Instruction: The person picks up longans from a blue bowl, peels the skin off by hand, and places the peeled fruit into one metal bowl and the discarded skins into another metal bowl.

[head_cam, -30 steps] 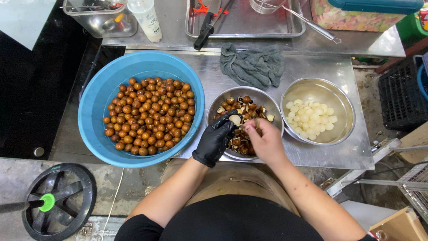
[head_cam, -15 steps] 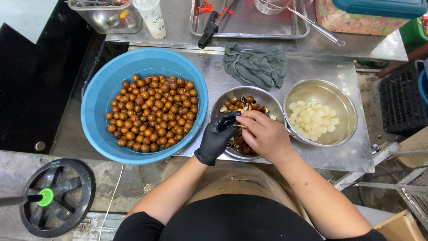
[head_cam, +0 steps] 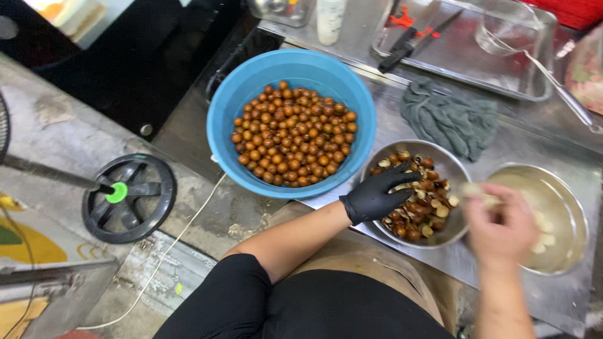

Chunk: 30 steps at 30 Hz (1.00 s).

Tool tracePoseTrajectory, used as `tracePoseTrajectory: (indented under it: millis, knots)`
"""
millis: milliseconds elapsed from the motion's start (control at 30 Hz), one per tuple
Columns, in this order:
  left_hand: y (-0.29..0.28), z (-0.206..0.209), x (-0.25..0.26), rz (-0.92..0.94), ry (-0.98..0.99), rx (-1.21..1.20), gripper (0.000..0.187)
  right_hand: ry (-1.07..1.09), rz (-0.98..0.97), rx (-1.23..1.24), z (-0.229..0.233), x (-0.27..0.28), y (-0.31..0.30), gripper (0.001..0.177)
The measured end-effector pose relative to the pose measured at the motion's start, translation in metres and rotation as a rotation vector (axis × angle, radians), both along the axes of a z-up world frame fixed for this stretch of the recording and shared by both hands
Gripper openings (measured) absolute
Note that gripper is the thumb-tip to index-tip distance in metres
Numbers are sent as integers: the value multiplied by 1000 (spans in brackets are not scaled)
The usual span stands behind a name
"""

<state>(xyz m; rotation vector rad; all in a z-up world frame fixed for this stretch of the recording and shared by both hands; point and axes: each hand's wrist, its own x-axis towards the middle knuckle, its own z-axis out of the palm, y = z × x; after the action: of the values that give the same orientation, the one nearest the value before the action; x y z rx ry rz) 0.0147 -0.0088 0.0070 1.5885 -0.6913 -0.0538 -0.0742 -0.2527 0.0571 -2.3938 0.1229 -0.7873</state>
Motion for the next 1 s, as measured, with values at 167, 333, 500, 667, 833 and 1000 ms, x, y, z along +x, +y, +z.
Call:
tracePoseTrajectory:
  millis: [167, 333, 500, 667, 833, 1000]
  knots:
    - [108, 27, 49, 142, 130, 451, 35, 215, -24, -106, -60, -8, -155, 26]
    - [285, 19, 136, 560, 351, 912, 70, 154, 13, 128, -108, -34, -207, 22]
    - [280, -25, 147, 549, 264, 1111, 96, 225, -66, 151, -98, -67, -152, 22]
    - [248, -39, 147, 694, 17, 1322, 63, 216, -47, 97, -45, -63, -84, 18]
    - [222, -71, 156, 567, -71, 1049, 57, 279, -15, 163, -11, -61, -47, 21]
    - [176, -66, 147, 361, 46, 816, 63, 269, 18, 203, 9, -57, -16, 26]
